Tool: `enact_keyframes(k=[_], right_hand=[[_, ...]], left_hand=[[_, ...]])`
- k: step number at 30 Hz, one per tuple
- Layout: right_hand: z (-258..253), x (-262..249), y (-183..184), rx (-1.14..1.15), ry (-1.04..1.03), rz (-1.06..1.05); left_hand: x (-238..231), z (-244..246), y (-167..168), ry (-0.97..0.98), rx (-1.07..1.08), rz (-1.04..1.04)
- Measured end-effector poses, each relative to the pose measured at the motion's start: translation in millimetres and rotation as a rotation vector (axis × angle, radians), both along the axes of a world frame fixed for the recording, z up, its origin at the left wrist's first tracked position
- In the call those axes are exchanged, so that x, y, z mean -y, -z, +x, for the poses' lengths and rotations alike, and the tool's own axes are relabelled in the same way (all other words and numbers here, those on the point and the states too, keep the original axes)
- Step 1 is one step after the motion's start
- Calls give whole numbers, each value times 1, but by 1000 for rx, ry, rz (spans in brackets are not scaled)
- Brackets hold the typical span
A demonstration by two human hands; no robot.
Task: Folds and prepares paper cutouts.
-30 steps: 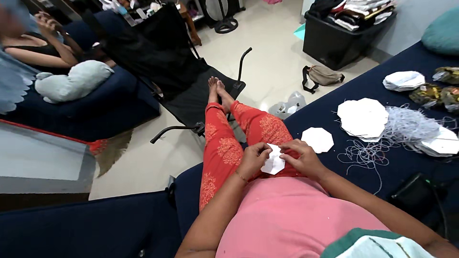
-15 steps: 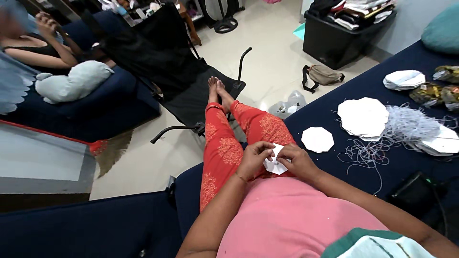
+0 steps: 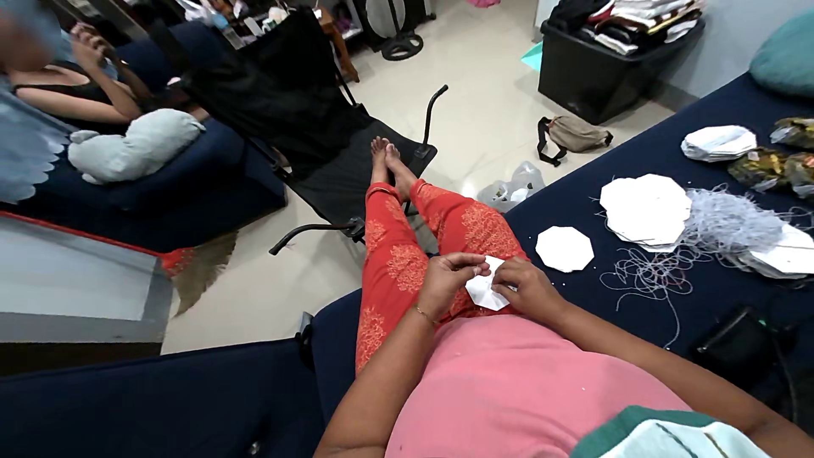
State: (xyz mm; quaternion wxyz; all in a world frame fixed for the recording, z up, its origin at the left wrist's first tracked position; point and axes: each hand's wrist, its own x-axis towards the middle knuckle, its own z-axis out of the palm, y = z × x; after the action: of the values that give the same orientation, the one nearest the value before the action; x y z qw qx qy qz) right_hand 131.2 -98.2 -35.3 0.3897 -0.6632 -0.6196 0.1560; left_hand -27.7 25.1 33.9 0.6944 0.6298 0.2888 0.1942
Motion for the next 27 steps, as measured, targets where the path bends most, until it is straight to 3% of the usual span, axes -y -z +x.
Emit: enact_keyframes(k=[4,10,14,20,27], right_hand=[[-1,2,1,-2,32,48],[-2,6,-4,-16,83,82],[0,6,-1,-78,98,191],[3,7,-10,-293,167,232],[-1,8,-15,-321,153,179]], left_hand=[[0,3,7,-76,30,96],[-3,2,18,-125,110,420],[-1,3,17,-13,118,350],[2,9,20,73,-60,46],[0,10,26,77,-62,188]])
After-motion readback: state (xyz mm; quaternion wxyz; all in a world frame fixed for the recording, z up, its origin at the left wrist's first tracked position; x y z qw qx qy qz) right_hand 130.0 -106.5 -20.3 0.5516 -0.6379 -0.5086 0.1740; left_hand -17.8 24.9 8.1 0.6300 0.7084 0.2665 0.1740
